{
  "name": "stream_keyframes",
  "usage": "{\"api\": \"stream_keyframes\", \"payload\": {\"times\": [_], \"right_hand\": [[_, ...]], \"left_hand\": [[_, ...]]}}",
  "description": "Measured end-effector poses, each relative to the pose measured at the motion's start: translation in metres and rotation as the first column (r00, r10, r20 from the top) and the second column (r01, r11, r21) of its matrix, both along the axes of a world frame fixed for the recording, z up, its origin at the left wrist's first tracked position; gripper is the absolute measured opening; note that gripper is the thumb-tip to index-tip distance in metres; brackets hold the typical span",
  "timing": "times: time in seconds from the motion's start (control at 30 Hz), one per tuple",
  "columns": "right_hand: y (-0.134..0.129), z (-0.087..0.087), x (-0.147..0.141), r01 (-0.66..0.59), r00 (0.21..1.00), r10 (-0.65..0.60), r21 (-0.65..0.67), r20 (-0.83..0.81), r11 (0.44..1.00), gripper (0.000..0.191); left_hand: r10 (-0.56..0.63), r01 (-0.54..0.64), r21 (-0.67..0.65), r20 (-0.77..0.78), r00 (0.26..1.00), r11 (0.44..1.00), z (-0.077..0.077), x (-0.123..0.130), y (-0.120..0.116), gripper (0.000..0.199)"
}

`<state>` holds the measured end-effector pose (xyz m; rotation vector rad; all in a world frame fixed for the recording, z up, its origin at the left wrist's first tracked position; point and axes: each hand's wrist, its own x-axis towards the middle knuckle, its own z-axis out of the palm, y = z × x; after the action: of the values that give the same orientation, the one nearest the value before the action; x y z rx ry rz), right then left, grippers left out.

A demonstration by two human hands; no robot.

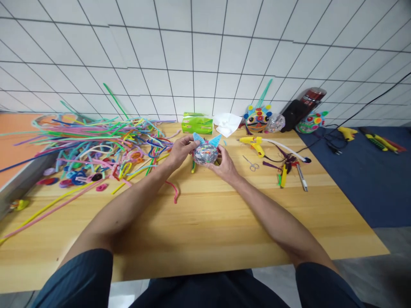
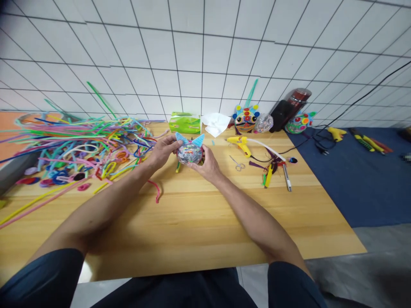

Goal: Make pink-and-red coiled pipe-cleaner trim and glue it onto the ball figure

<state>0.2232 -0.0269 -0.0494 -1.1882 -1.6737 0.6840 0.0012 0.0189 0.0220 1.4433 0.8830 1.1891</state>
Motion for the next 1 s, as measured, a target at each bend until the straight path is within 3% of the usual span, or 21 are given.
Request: {"api": "stream_keyframes", "payload": {"times": [0.17, 0.53, 0.83, 1.0], "right_hand": [[0.0, -0.001, -0.001, 0.013, 1.0, -0.013, 0.018, 0.025, 1.0, 0.099], [-0.005, -0.004, 0.002, 0.022, 0.999, -0.021, -0.023, 0.029, 1.0, 0.105], [-0.007, -0.002, 0.001, 0.017, 1.0, -0.017, -0.009, 0.011, 1.0, 0.101], [-0.005, -0.002, 0.002, 0.018, 1.0, -0.018, -0.012, 0.018, 1.0, 0.102]], "left_hand": [[0.015, -0.014, -0.019, 0.015, 1.0, 1.0, -0.005, -0.001, -0.004, 0.051], [0.061, -0.063, -0.154, -0.018, 0.998, 0.986, 0.005, 0.001, -0.016, 0.052], [0.113, -0.096, -0.153, 0.106, 0.988, 0.983, 0.002, 0.006, -0.019, 0.056], [0.138, -0.125, -0.125, 0.101, 0.985, 0.984, -0.001, 0.009, -0.019, 0.059]]}}
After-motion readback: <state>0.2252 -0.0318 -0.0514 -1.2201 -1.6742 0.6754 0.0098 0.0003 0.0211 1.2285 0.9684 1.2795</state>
